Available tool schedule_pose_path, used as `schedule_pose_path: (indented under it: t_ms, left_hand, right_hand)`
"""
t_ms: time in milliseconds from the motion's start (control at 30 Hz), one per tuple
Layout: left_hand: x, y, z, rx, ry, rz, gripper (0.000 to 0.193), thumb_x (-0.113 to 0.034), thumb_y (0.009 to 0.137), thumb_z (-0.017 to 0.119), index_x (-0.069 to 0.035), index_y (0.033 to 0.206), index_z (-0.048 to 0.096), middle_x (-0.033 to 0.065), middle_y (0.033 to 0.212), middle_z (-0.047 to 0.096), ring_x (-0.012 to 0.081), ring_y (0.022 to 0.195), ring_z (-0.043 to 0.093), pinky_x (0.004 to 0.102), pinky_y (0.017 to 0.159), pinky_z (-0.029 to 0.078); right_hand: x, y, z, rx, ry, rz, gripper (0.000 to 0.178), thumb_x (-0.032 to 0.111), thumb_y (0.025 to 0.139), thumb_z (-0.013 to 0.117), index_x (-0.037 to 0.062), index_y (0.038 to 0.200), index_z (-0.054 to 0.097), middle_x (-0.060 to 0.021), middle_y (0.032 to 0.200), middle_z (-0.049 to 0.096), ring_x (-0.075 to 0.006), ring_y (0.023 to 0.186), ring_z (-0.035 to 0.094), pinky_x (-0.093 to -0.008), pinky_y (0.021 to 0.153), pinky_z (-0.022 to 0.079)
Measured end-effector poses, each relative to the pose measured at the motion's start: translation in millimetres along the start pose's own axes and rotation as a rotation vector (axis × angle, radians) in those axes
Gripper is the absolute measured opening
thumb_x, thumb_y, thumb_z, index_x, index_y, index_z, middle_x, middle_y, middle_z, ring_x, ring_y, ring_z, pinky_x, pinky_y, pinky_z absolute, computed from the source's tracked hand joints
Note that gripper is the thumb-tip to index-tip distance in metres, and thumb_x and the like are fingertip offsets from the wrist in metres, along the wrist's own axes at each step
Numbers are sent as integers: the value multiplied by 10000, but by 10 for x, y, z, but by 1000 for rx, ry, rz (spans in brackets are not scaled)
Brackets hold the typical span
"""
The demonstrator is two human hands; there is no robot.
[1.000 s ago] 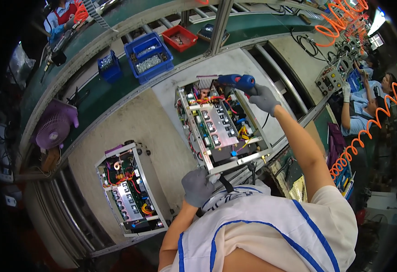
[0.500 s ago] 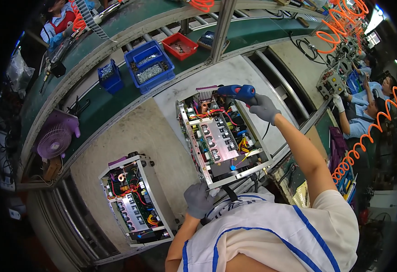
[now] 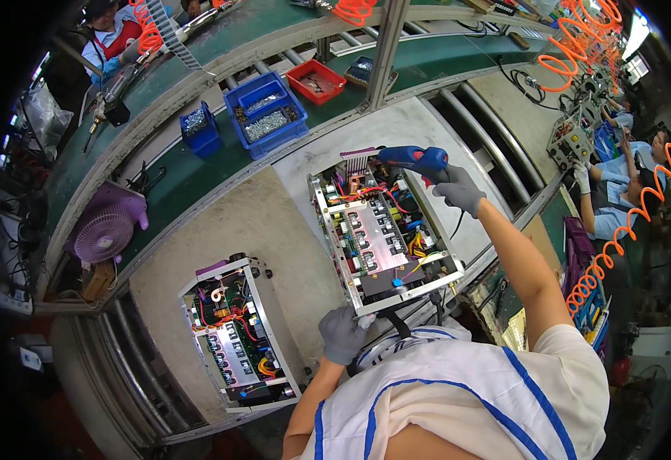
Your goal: Assembling electronic inverter components using a glue gun, hot melt adhesive, and a squeeze bottle with sealant.
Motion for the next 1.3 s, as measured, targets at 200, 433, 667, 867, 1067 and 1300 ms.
schedule_pose_path:
  t_ms: [200, 433, 667, 867, 1067, 1300]
  left_hand:
    - [115, -255, 93, -87, 60, -28, 426, -448, 868, 644, -31, 797, 594, 128, 640, 529, 326, 590, 543, 431, 534, 408]
    - [798, -838, 524, 120, -23, -265, 440, -483, 852, 652, -48, 886, 594, 145, 778, 569, 347, 717, 566, 453, 611, 435]
    - [821, -1135, 465, 60, -248, -565, 486, -426, 835, 699, -45, 1117, 588, 170, 1027, 644, 340, 965, 622, 431, 815, 504]
    - [728, -1038, 770, -38, -294, -473, 434, -406, 883, 642, -26, 1087, 600, 202, 1014, 630, 380, 918, 613, 452, 810, 481]
    - [771, -1091, 856, -196, -177, -352, 475, -478, 907, 580, -17, 1022, 594, 223, 967, 615, 413, 893, 587, 477, 787, 466]
    - [925, -254, 566, -419, 213, -621, 197, -231, 845, 640, -49, 914, 671, 225, 986, 678, 380, 918, 657, 471, 768, 510]
  right_hand:
    - [-140, -511, -101, 45, 165, -148, 445, 34, 716, 622, -3, 1160, 615, -21, 958, 643, -97, 730, 536, -237, 645, 451]
    - [-196, -1292, -217, -62, 483, -163, 666, 73, 668, 583, -43, 1321, 515, -173, 1266, 609, -251, 1153, 578, -338, 919, 483]
    - [-300, -1757, -95, -149, 772, -155, 664, 94, 671, 614, 14, 1322, 506, -171, 1225, 629, -242, 1022, 653, -325, 862, 540]
    - [-1496, -1980, -441, 0, 1068, -330, 643, 277, 878, 600, 120, 1468, 396, -128, 1465, 476, -242, 1283, 512, -437, 1058, 391]
    - [-1409, -1903, -525, 74, 1245, -383, 623, 299, 955, 523, 141, 1518, 309, -136, 1516, 410, -283, 1324, 477, -448, 1063, 438]
    - [-1189, -2013, -738, -146, 1128, -387, 649, 230, 811, 694, 52, 1395, 472, -112, 1385, 541, -259, 1227, 558, -373, 921, 535]
Point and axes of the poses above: each hand's wrist, its own y-axis towards the middle knuckle, its own z-axis out of the palm, x = y × z, the point moved 3 cm from there along y, towards the middle knuckle
